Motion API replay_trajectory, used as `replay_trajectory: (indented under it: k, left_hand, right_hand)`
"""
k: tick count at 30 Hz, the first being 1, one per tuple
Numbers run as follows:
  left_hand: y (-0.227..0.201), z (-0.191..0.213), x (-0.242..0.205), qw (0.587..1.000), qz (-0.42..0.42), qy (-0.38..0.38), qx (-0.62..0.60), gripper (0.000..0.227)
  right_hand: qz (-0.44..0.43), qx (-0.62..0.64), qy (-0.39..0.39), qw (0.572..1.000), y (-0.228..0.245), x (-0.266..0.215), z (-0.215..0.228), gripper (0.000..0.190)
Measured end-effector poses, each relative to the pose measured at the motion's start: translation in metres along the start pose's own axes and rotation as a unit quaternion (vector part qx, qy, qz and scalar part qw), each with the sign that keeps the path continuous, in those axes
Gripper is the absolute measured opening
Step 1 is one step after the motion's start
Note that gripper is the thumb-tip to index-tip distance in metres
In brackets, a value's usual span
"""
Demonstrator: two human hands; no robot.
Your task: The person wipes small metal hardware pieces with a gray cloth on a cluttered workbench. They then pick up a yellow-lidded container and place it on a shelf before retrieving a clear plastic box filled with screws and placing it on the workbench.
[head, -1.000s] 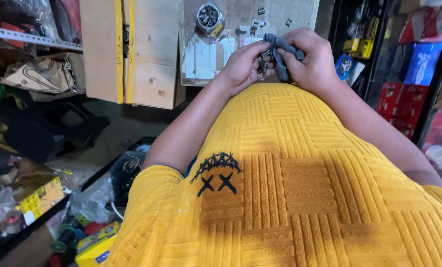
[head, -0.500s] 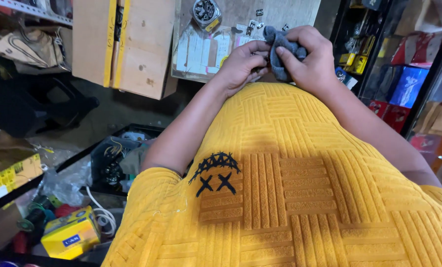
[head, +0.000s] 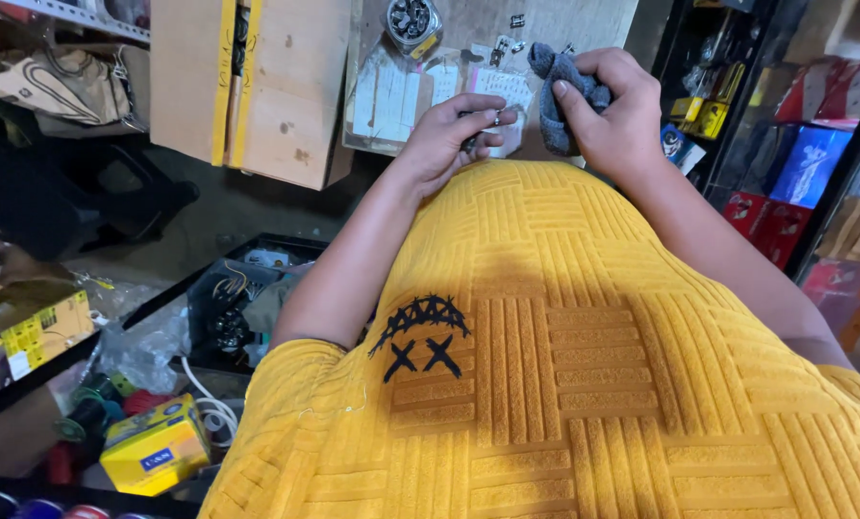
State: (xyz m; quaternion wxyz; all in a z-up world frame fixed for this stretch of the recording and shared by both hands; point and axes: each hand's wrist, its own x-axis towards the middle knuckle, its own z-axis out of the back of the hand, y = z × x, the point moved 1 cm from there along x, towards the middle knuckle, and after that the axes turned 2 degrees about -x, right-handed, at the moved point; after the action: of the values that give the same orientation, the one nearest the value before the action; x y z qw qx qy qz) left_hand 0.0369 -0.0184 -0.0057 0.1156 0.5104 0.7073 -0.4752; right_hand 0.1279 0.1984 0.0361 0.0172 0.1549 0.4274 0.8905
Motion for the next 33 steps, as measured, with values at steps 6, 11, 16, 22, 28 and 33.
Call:
replay_trajectory:
  k: [6, 11, 16, 22, 28, 33]
  left_hand:
    - [-0.011, 0.016, -0.002, 0.999, 0.024, -0.01, 0.025, 0.026]
    - [-0.018, 0.01, 0.005, 0.995, -0.014, 0.031, 0.096, 0.022]
    - [-0.025, 0.015, 0.008, 0.991, 0.013, 0.056, 0.122, 0.016]
    - [-0.031, 0.037, 0.006, 0.985, 0.034, 0.064, 0.158, 0.016]
    - [-0.067, 0.058, 0.02, 0.956, 0.034, -0.058, 0.287, 0.023]
    - [-0.063, 0.09, 0.079, 0.947, -0.061, -0.126, 0.29, 0.01]
  right_hand:
    - [-0.017, -0.008, -0.005, 1.0, 0.011, 0.002, -0.012, 0.012]
    - [0.02, 0.002, 0.089, 0.996, 0.039, 0.018, -0.025, 0.037]
    - [-0.003, -0.005, 0.076, 0.997, 0.038, 0.015, -0.042, 0.018]
    - [-0.046, -0.013, 0.041, 0.998, 0.048, 0.008, -0.049, 0.011]
    - [-0.12, -0.069, 0.005, 0.99, 0.046, -0.008, -0.052, 0.013]
    - [-0.14, -0.08, -0.021, 0.987, 0.047, -0.016, -0.056, 0.016]
